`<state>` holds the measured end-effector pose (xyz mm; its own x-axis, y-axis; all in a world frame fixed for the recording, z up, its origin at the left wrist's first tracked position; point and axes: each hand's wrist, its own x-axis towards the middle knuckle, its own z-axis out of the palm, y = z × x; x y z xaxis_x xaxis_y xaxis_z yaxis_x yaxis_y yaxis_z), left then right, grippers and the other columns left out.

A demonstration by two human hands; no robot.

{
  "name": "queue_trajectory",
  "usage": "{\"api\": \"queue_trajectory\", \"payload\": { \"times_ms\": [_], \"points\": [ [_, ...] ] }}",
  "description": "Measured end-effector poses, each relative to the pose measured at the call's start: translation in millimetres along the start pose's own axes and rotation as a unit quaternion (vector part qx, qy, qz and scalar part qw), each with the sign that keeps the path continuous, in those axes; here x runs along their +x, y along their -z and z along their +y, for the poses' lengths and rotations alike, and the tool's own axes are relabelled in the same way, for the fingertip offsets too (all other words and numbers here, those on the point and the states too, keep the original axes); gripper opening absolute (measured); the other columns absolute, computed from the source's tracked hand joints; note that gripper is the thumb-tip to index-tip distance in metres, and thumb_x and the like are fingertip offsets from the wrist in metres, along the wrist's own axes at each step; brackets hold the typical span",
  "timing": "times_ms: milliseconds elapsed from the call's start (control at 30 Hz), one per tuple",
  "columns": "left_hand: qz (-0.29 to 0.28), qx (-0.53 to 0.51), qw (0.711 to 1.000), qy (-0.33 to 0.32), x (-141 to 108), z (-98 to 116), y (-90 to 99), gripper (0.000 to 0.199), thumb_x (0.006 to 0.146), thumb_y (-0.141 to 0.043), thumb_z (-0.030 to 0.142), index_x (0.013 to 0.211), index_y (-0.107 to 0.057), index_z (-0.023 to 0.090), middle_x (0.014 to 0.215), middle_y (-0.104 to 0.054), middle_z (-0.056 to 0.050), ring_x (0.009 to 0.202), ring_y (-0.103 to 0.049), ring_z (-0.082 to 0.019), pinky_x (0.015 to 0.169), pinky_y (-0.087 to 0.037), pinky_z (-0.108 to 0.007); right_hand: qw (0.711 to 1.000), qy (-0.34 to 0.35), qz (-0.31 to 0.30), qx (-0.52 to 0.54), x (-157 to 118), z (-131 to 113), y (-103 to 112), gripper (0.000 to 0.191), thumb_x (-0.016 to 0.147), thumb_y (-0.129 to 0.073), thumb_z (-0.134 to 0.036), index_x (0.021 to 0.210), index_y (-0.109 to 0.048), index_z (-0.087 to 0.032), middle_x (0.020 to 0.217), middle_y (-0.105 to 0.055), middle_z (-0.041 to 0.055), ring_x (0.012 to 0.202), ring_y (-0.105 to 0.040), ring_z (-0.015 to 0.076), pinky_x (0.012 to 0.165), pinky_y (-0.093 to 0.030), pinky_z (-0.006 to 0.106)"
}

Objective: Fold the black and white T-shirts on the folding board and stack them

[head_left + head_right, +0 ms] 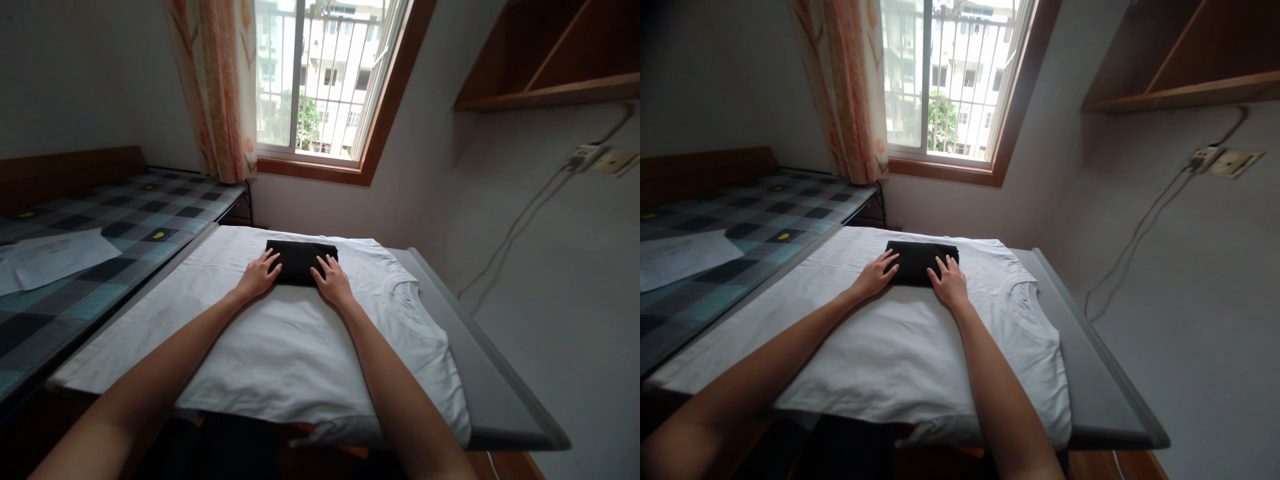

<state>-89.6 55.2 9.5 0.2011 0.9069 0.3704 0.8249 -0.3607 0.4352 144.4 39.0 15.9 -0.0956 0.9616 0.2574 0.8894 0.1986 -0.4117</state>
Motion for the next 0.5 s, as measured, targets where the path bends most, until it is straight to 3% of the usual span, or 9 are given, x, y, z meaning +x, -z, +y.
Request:
{"api": "queue_trajectory", "payload": {
  "times_ms": [500],
  "points": [
    [0.005,0.000,1.000,-0.008,0.0,-1.8,-1.0,0.046,0.094,-0.043,0.039,0.134,-0.054,0.019,0.148,-0.043,-0.012,0.131,-0.046,-0.028,0.108,-0.037,-0.045,1.000,0.002,0.003,-0.004,0.1,1.7,-1.2,0.058,0.095,-0.037,-0.055,0.144,-0.043,-0.025,0.155,-0.032,0.0107,0.143,-0.026,0.0260,0.108,-0.033,0.045]
  ]
}}
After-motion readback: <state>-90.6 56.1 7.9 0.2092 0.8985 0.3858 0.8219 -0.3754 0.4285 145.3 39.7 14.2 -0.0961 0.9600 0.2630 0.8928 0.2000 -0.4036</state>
